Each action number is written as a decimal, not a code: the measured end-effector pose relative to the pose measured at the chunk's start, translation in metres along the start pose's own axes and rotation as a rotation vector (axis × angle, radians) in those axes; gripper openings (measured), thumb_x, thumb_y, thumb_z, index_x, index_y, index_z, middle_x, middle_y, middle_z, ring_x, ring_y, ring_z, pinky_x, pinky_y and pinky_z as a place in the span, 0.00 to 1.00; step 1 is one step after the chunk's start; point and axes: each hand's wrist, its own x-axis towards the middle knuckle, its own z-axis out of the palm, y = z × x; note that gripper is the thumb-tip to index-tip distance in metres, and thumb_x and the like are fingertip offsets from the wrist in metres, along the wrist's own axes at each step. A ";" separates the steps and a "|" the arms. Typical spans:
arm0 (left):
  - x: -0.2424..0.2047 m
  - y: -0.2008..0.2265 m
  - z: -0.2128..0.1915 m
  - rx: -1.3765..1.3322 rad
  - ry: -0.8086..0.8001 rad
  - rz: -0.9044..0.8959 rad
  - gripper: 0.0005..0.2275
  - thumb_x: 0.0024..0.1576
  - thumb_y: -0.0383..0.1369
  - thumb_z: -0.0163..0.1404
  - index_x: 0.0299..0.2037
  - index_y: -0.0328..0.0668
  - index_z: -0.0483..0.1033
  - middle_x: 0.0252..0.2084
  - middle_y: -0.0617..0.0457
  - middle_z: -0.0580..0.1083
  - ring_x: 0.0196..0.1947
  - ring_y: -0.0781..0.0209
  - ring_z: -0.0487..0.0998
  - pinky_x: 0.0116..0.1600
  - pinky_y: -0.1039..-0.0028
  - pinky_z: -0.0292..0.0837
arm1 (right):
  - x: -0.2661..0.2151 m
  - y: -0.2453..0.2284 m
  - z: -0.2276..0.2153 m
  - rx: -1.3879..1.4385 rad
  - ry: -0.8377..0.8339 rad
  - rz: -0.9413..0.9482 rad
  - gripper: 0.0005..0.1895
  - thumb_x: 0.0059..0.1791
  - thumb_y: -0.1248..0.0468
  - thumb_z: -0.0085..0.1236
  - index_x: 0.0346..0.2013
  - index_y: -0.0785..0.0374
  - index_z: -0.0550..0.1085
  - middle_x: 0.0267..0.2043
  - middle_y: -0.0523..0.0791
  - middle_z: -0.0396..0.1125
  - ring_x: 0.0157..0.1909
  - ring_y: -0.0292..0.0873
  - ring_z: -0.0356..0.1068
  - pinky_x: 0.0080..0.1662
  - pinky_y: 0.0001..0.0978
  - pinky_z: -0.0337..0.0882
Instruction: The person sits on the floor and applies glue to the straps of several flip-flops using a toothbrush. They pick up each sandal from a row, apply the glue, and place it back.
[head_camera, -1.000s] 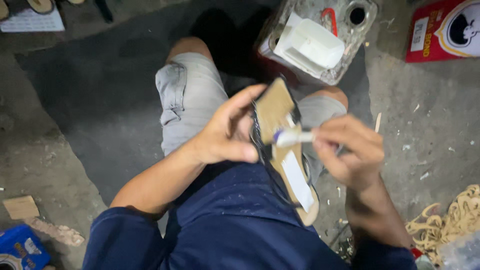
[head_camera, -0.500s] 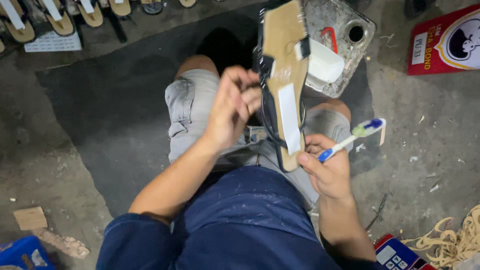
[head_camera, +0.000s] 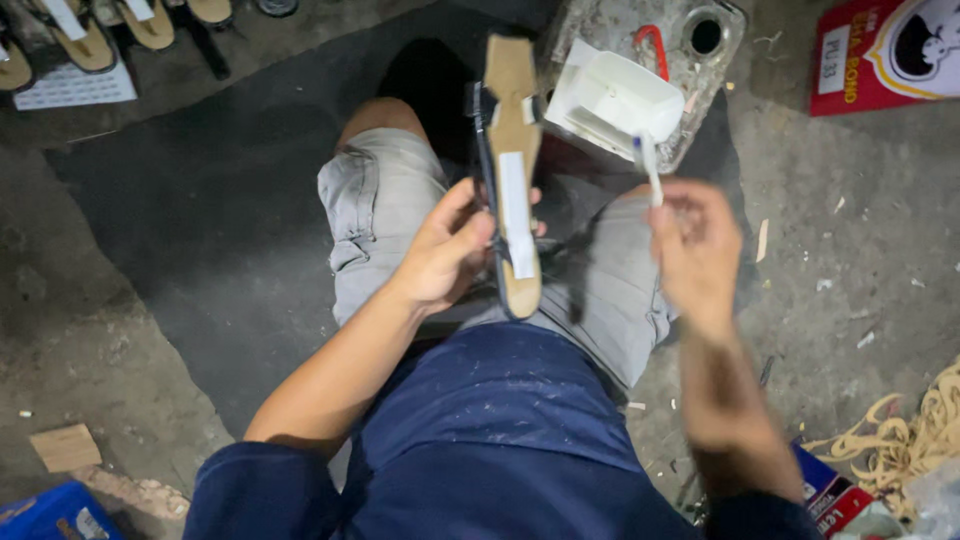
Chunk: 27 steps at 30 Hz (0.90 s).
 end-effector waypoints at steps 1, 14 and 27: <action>-0.005 -0.001 -0.004 -0.017 0.059 -0.045 0.23 0.65 0.39 0.54 0.66 0.41 0.62 0.65 0.44 0.70 0.60 0.45 0.76 0.63 0.55 0.75 | 0.017 0.003 -0.007 -0.326 0.007 -0.157 0.11 0.58 0.64 0.60 0.53 0.66 0.73 0.47 0.50 0.72 0.47 0.43 0.71 0.47 0.35 0.70; -0.021 -0.002 0.005 -0.086 0.217 -0.135 0.19 0.63 0.45 0.50 0.58 0.42 0.67 0.60 0.48 0.72 0.54 0.51 0.78 0.50 0.53 0.80 | 0.139 0.041 0.013 -1.333 -0.295 -0.332 0.08 0.50 0.60 0.56 0.40 0.53 0.80 0.36 0.51 0.72 0.35 0.56 0.73 0.35 0.52 0.69; -0.020 0.011 0.043 -0.099 -0.027 -0.193 0.17 0.66 0.40 0.51 0.58 0.39 0.66 0.65 0.42 0.69 0.57 0.53 0.77 0.55 0.55 0.79 | -0.007 -0.036 -0.026 -0.195 -0.054 0.046 0.10 0.53 0.67 0.64 0.49 0.64 0.79 0.44 0.45 0.75 0.45 0.37 0.72 0.49 0.27 0.71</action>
